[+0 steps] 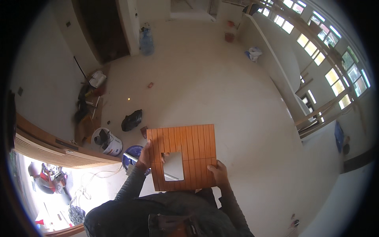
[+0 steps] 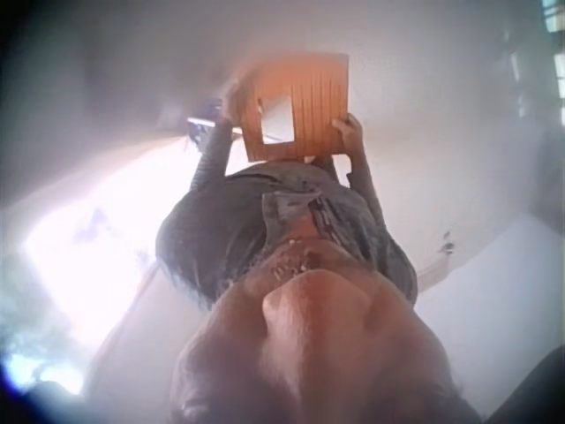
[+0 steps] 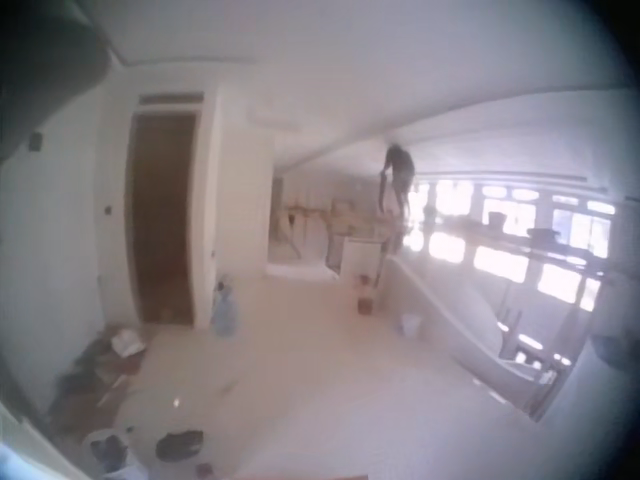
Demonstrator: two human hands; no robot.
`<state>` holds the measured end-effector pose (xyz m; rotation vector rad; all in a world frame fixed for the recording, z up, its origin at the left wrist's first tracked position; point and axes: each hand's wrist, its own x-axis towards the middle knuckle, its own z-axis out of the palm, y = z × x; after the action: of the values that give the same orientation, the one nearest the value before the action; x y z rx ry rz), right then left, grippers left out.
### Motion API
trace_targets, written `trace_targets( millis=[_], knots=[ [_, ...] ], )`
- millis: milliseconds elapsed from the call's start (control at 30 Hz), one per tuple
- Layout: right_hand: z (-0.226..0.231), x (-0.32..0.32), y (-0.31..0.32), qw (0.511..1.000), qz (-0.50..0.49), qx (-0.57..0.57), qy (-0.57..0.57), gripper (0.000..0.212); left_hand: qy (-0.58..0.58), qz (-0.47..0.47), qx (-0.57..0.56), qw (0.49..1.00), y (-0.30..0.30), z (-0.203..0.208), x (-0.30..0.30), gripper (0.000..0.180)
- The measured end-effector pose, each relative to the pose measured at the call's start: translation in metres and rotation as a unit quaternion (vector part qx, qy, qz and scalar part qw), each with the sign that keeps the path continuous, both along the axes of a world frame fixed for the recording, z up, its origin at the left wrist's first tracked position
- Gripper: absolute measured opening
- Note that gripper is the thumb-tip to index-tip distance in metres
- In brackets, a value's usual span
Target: The person holds a pre-assembled panel of orange tiles with a central cutout and repeatedly positions it against a wall. They use a hammer to tap the tiles into place, adjusting the panel multiple times to align it with the existing tiling and a wall fixture.
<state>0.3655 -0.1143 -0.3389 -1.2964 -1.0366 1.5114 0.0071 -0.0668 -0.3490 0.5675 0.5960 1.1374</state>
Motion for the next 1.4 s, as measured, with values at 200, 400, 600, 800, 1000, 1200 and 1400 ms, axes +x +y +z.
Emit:
trace_targets(
  millis=[200,400,600,800,1000,1200,1400],
  knots=[
    [0.014,0.024,0.088,0.992,0.115,-0.030,0.032,0.034,0.028,0.101,-0.058,0.993,-0.018,0.029,0.013,0.078],
    [0.034,0.047,0.222,0.971,0.228,-0.061,0.046,0.033,0.030,0.226,-0.099,0.969,0.035,0.033,0.063,0.075],
    [0.020,0.018,0.392,0.964,0.264,-0.014,0.032,0.030,0.052,0.269,-0.062,0.960,0.166,0.059,0.050,0.075],
    [0.050,-0.010,0.518,0.947,0.315,-0.047,0.049,0.031,0.082,0.317,-0.078,0.942,0.268,0.078,0.037,0.074],
    [0.051,-0.065,0.673,0.934,0.357,-0.012,0.029,0.034,0.077,0.358,-0.063,0.928,0.396,0.077,0.005,0.072],
    [0.048,-0.153,0.836,0.899,0.437,0.003,0.025,0.034,0.030,0.418,-0.062,0.906,0.509,0.071,-0.048,0.070],
    [0.058,-0.271,0.960,0.851,0.523,-0.014,0.048,0.034,0.028,0.495,-0.057,0.866,0.592,0.084,-0.118,0.071]
  ],
)
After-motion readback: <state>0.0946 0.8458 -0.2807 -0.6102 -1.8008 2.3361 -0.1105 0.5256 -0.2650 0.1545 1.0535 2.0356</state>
